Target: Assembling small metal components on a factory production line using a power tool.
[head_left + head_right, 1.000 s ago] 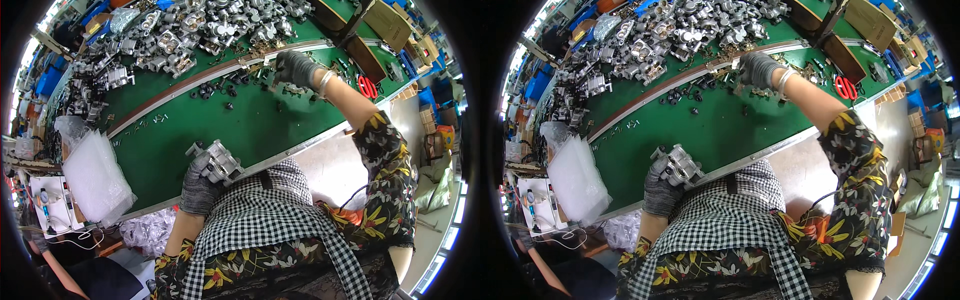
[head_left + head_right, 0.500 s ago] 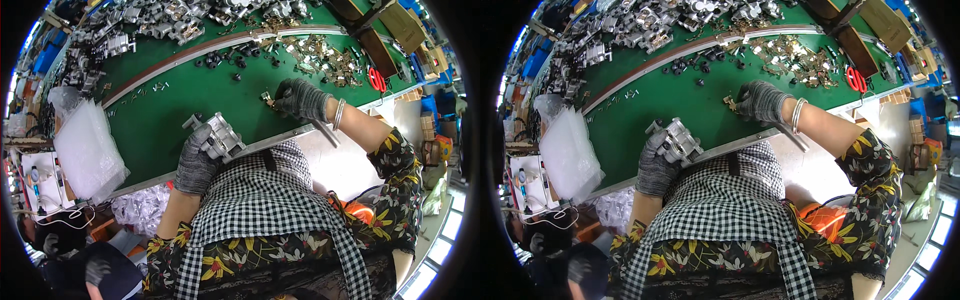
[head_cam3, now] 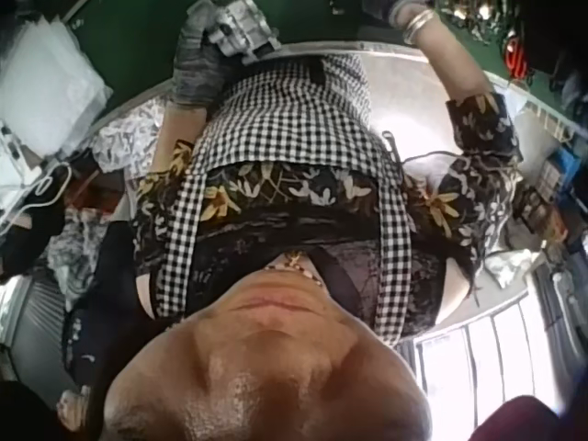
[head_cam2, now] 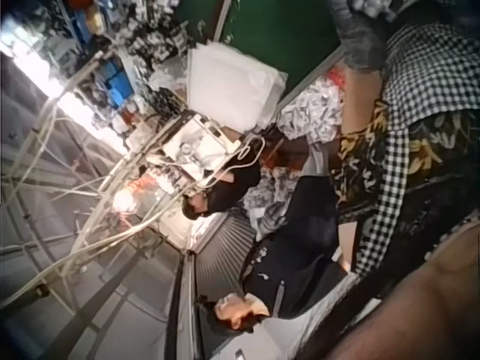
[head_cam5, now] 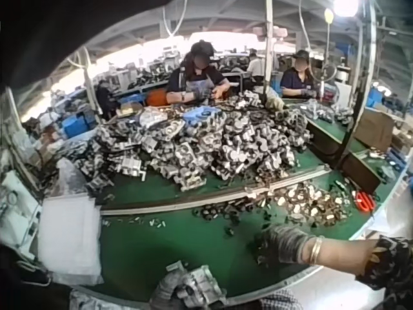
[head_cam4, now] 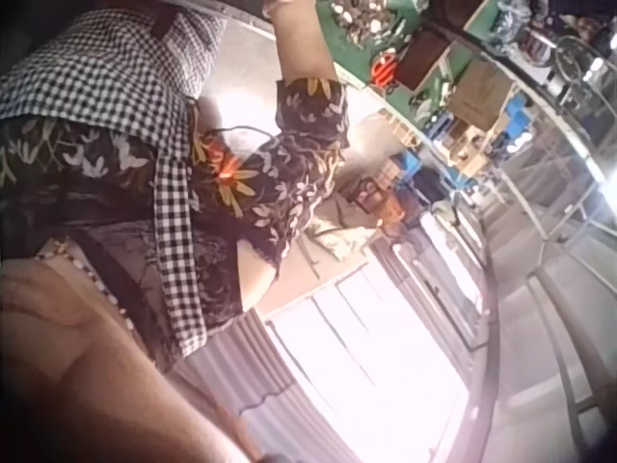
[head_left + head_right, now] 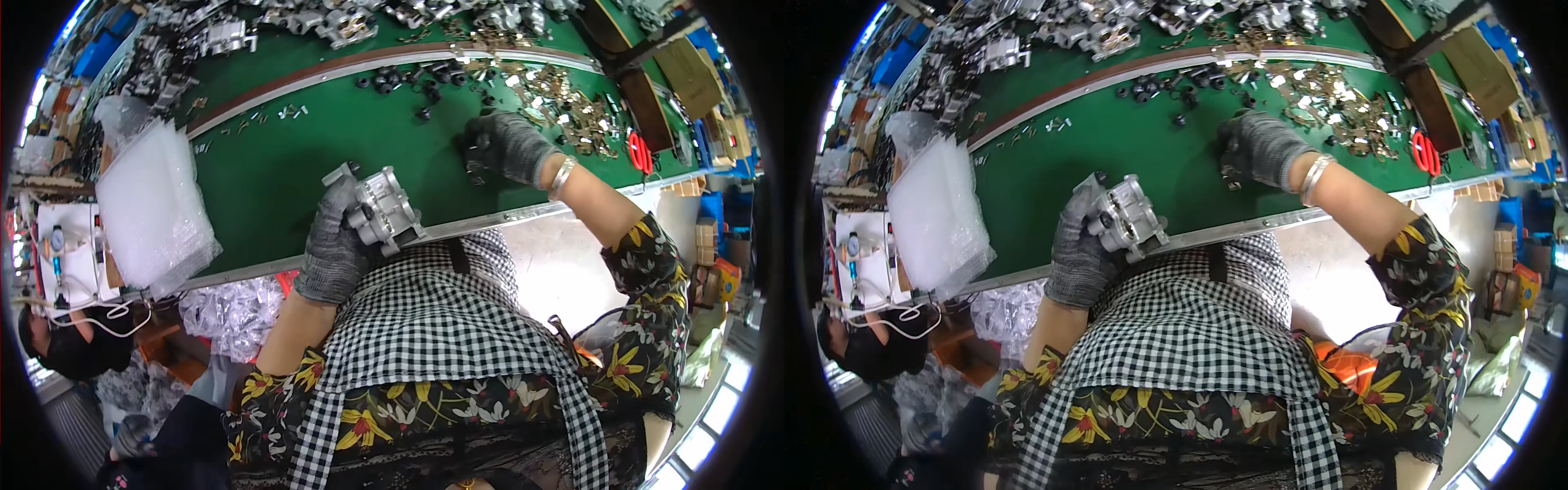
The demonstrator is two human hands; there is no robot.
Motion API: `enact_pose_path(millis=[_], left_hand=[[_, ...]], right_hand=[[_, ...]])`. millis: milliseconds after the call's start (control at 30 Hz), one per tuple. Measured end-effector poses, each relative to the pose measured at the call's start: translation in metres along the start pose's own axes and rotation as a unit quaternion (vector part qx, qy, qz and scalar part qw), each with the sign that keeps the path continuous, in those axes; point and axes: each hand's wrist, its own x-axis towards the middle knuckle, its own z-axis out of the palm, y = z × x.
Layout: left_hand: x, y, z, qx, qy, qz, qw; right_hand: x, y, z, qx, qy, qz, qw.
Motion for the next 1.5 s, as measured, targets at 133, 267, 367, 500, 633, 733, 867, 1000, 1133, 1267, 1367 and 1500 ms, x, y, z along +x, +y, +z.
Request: enact_pose_path(millis=[133, 267, 367, 500, 633, 733, 867, 1000, 1133, 1267, 1367, 1500], left_hand=[[0.006, 0.002, -0.008, 0.019, -0.01, -0.021, 1.0], [0.004, 0.007, -0.001, 0.094, 0.029, -0.019, 0.995], [0.008, 0.005, -0.014, 0.097, 0.008, -0.01, 0.995], [0.012, 0.004, -0.025, 0.169, 0.011, 0.024, 0.985], [0.006, 0.014, -0.014, 0.107, 0.026, -0.016, 0.994], [0.005, 0.017, -0.015, 0.138, 0.049, -0.021, 0.989], [0.001, 0.021, -0.01, 0.118, 0.026, -0.063, 0.991], [0.007, 0.023, -0.002, 0.223, 0.037, 0.0, 0.974], [0.016, 0.018, -0.024, 0.219, 0.036, -0.016, 0.975], [0.021, 0.018, -0.028, 0.203, 0.031, -0.073, 0.976], [0.015, 0.022, -0.018, 0.208, 0.053, -0.076, 0.974], [0.013, 0.023, -0.02, 0.208, 0.109, -0.06, 0.97]], right_hand=[[-0.004, -0.015, -0.022, 0.077, -0.006, 0.018, 0.997], [-0.001, -0.078, -0.044, 0.219, -0.037, -0.092, 0.971], [0.02, -0.086, -0.01, 0.226, -0.026, -0.222, 0.948], [0.041, -0.098, -0.007, 0.097, -0.053, -0.31, 0.944], [0.054, -0.095, 0.0, 0.021, -0.136, -0.277, 0.951], [0.057, -0.097, 0.002, 0.025, -0.162, -0.284, 0.945], [0.05, -0.103, -0.014, 0.061, -0.217, -0.216, 0.95], [0.051, -0.099, -0.014, 0.18, -0.272, -0.077, 0.942], [0.055, -0.093, 0.001, 0.103, -0.221, -0.211, 0.947], [0.046, -0.103, 0.01, 0.029, -0.148, -0.201, 0.968], [0.037, -0.112, 0.008, -0.044, -0.09, -0.192, 0.976], [0.036, -0.115, 0.016, -0.023, -0.072, -0.189, 0.979]])
